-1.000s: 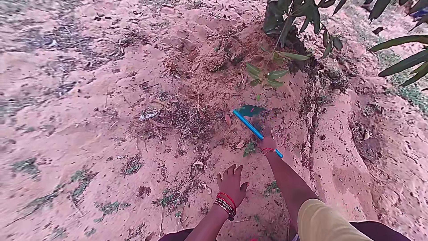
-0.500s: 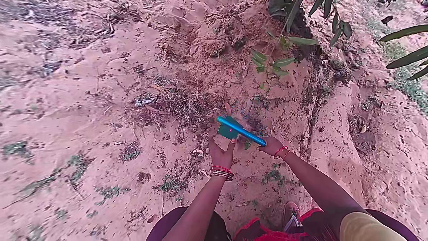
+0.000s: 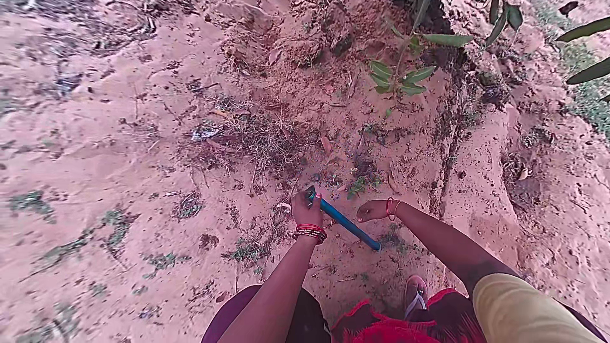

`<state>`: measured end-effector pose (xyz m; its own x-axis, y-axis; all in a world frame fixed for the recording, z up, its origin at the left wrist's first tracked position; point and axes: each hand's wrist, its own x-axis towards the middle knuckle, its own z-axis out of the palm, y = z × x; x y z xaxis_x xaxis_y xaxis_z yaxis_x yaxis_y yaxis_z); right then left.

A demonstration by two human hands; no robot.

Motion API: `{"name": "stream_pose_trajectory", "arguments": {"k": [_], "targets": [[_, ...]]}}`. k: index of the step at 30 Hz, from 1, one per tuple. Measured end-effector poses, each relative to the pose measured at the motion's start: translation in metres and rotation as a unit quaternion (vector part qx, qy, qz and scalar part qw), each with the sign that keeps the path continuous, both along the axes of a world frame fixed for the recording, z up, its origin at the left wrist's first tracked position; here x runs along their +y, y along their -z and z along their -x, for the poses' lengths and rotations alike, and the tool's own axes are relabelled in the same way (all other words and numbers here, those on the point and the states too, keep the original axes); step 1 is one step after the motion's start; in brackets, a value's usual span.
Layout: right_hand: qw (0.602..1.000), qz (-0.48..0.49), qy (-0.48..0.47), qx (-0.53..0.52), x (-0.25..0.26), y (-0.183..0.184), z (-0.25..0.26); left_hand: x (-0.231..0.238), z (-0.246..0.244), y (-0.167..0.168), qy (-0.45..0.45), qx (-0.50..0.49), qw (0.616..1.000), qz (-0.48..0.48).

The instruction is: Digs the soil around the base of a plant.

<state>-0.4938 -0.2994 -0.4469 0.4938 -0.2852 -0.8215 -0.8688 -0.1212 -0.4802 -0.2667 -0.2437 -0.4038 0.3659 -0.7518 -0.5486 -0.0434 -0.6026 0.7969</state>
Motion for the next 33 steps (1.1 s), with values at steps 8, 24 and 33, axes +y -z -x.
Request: {"name": "stream_pose_trajectory", "arguments": {"k": [8, 24, 33], "targets": [[0.956, 0.209, -0.043, 0.201, -0.033, 0.055, -0.041, 0.015, -0.014, 0.011, 0.030, -0.041, 0.998, -0.043], [0.846, 0.191, 0.221, 0.445, -0.051, -0.103, 0.213, 0.016, -0.001, -0.018, 0.116, -0.016, 0.993, 0.016], [0.896, 0.267, 0.182, 0.305, -0.032, -0.013, 0.090, 0.020, 0.001, -0.026, 0.126, -0.026, 0.991, 0.026]]}}
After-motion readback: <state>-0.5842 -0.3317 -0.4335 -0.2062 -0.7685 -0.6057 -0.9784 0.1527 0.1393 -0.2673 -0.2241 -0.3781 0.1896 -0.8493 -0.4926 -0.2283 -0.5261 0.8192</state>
